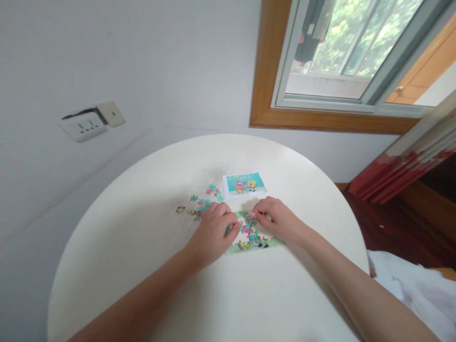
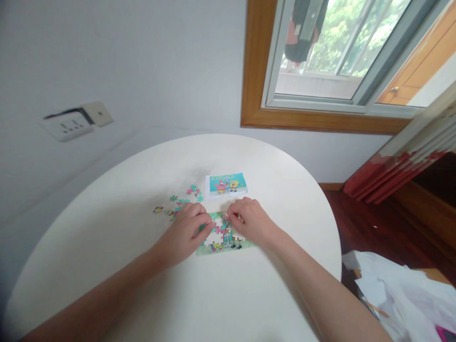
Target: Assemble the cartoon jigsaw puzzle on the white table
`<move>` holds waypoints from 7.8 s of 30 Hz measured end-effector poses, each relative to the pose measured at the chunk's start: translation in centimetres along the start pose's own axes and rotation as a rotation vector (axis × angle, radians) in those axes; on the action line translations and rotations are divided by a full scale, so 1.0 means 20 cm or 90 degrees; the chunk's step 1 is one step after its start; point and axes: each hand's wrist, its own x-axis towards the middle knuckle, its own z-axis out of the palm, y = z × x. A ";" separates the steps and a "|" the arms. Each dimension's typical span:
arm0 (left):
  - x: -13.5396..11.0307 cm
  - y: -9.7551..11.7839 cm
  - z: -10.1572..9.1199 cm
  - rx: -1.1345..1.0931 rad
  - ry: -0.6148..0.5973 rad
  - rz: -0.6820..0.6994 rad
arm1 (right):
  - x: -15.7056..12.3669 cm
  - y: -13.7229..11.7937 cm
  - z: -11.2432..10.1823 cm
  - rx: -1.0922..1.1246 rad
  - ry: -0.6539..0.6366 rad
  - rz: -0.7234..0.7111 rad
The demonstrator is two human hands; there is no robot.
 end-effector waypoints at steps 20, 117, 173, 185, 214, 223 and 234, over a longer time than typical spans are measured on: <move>-0.02 0.03 0.03 0.112 -0.029 0.013 | -0.03 -0.02 0.01 -0.051 -0.105 -0.071; 0.02 -0.14 -0.07 -0.003 -0.027 0.024 | 0.01 0.02 0.06 0.025 0.071 0.070; 0.03 -0.17 0.00 -0.005 -0.019 -0.014 | -0.02 0.04 0.08 -0.001 -0.021 0.008; 0.02 -0.16 -0.01 -0.012 -0.003 -0.006 | -0.02 0.04 0.09 0.006 -0.020 -0.009; 0.02 -0.10 0.05 -0.044 0.041 -0.001 | -0.04 0.00 0.04 -0.038 -0.063 -0.093; 0.04 -0.08 0.07 -0.006 0.044 -0.008 | -0.04 -0.03 0.04 -0.035 -0.102 -0.111; 0.04 -0.08 0.08 0.061 0.032 -0.001 | -0.04 -0.02 0.03 -0.049 -0.103 -0.120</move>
